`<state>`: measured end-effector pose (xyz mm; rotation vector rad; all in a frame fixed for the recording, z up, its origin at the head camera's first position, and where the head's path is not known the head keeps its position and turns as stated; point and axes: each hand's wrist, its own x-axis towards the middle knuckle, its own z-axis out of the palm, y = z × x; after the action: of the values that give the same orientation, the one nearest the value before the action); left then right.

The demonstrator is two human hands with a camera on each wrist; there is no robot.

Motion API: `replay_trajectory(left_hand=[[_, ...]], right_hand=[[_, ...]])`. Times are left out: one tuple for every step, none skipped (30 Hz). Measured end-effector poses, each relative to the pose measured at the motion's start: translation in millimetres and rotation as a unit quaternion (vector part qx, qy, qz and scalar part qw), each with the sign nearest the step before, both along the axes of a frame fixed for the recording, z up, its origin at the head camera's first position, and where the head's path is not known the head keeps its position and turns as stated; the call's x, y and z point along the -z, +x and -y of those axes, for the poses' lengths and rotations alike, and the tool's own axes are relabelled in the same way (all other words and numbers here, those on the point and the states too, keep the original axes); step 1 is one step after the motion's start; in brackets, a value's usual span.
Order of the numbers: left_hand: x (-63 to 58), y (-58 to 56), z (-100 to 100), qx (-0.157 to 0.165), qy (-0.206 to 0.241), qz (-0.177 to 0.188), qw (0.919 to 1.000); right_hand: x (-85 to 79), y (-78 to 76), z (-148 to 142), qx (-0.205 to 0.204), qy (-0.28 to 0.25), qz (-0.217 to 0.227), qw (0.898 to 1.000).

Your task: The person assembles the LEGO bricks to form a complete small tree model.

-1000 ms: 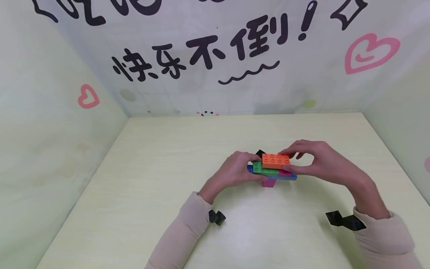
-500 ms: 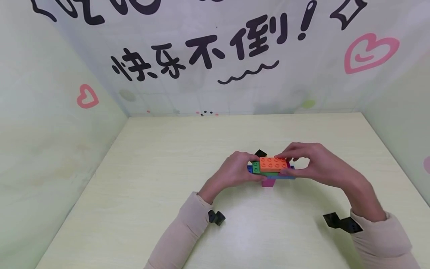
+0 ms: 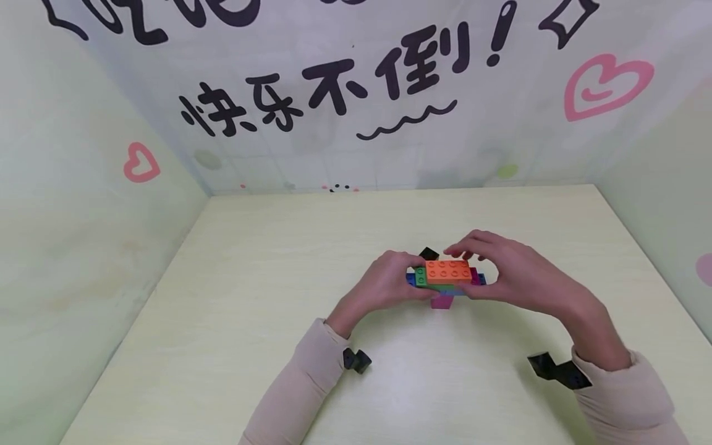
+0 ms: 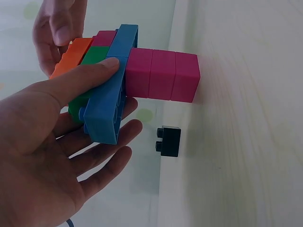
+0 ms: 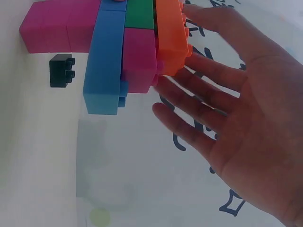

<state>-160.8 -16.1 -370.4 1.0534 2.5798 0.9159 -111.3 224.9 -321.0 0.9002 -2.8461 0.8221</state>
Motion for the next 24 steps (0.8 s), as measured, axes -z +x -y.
replay_trajectory(left_hand=[[0.2,0.0,0.1,-0.001,-0.001,0.002,1.0000],[0.5,0.1,0.2,-0.002,-0.001,0.004,1.0000],[0.8,0.1,0.2,-0.003,-0.001,0.007,1.0000],[0.8,0.2,0.2,-0.004,-0.002,0.009,1.0000],[1.2,0.1,0.1,-0.004,-0.001,0.010,0.9999],[1.2,0.1,0.2,-0.004,0.000,0.012,0.9999],[1.2,-0.1,0.2,-0.003,0.001,0.012,0.9999],[1.0,-0.1,0.3,-0.002,0.003,0.012,0.9999],[0.7,-0.3,0.4,0.000,0.004,0.011,0.9999],[0.4,-0.4,0.5,0.001,0.006,0.010,0.9999],[0.1,-0.5,0.5,0.003,0.007,0.009,0.9999],[-0.3,-0.6,0.6,0.004,0.009,0.008,0.9999],[-0.5,-0.8,0.7,0.006,0.010,0.008,0.9999],[-0.6,-0.8,0.8,0.006,0.010,0.007,0.9999],[-0.8,-0.9,0.8,0.007,0.011,0.006,0.9999],[-0.8,-0.9,0.8,0.007,0.011,0.006,0.9999],[-0.8,-1.0,0.8,0.007,0.010,0.006,0.9999],[-0.7,-1.0,0.8,0.006,0.010,0.006,0.9999],[-0.6,-0.9,0.8,0.005,0.009,0.007,0.9999],[-0.5,-0.9,0.8,0.005,0.008,0.007,0.9999],[-0.4,-0.8,0.7,0.003,0.006,0.008,0.9999],[-0.3,-0.8,0.7,0.002,0.005,0.008,1.0000],[-0.2,-0.7,0.6,0.002,0.004,0.008,1.0000],[-0.2,-0.7,0.6,0.001,0.003,0.009,1.0000]], right_hand=[[-0.1,-0.1,0.9,-0.004,-0.009,-0.005,1.000],[-0.1,-0.5,1.6,-0.009,-0.017,-0.012,1.000],[-0.3,-0.7,2.2,-0.013,-0.025,-0.016,0.999],[-0.4,-0.7,2.7,-0.015,-0.030,-0.019,0.999],[-0.4,-0.5,3.2,-0.015,-0.032,-0.021,0.999],[-0.5,-0.4,3.6,-0.014,-0.032,-0.020,0.999],[-0.8,-0.4,3.8,-0.014,-0.029,-0.023,0.999],[-1.2,-0.3,4.0,-0.012,-0.027,-0.021,0.999],[-1.5,-0.1,4.4,-0.011,-0.026,-0.018,0.999],[-2.1,0.1,4.6,-0.009,-0.024,-0.015,1.000],[-2.6,0.3,4.9,-0.007,-0.023,-0.013,1.000],[-3.0,0.5,5.2,-0.006,-0.021,-0.011,1.000],[-3.4,0.6,5.6,-0.004,-0.020,-0.009,1.000],[-3.8,0.7,6.0,-0.004,-0.020,-0.007,1.000],[-4.0,0.8,6.4,-0.003,-0.020,-0.006,1.000],[-4.2,0.9,6.6,-0.002,-0.020,-0.004,1.000],[-4.3,0.9,6.8,-0.003,-0.020,-0.003,1.000],[-4.4,0.9,6.9,-0.003,-0.022,-0.002,1.000],[-4.3,0.8,7.0,-0.005,-0.023,-0.002,1.000],[-4.3,0.7,7.0,-0.006,-0.023,-0.001,1.000],[-4.2,0.6,7.0,-0.007,-0.025,-0.001,1.000],[-4.1,0.4,6.9,-0.009,-0.025,0.000,1.000],[-4.0,0.2,6.9,-0.010,-0.026,0.000,1.000],[-3.9,0.0,6.8,-0.010,-0.027,0.002,1.000]])
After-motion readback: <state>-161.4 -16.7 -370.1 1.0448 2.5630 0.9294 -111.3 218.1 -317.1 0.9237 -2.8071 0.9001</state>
